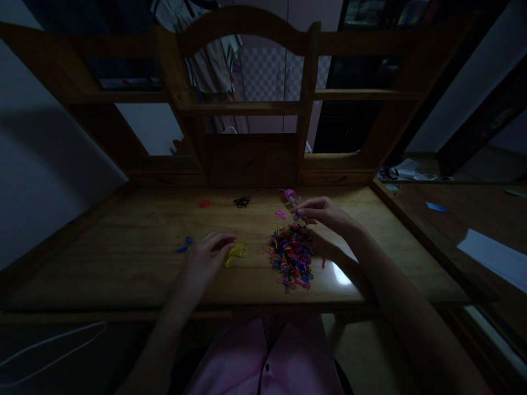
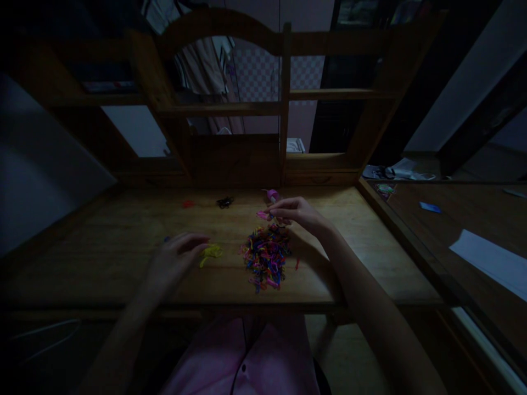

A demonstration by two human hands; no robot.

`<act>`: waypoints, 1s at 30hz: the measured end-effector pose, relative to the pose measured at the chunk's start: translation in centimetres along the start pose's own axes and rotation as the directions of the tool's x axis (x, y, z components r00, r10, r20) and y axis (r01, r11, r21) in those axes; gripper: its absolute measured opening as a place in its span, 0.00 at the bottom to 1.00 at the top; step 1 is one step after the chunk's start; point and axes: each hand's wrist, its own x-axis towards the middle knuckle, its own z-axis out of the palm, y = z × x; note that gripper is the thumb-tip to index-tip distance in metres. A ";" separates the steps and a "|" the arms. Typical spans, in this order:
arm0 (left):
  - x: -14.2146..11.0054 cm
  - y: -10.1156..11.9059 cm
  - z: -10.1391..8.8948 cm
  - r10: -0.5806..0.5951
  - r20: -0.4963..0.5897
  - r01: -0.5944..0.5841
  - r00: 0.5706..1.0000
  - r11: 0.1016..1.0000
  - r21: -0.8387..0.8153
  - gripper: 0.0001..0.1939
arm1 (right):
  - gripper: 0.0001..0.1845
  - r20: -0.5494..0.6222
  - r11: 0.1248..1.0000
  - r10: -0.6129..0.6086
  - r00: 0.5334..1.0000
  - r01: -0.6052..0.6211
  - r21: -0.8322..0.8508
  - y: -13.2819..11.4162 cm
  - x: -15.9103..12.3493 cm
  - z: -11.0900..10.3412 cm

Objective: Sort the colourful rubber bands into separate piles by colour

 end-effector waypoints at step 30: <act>0.5 4.0 4.2 -0.006 -0.204 -0.041 0.979 0.974 -0.224 0.10 | 0.22 0.093 0.999 0.027 0.995 -0.024 -0.039 -0.5 0.0 3.0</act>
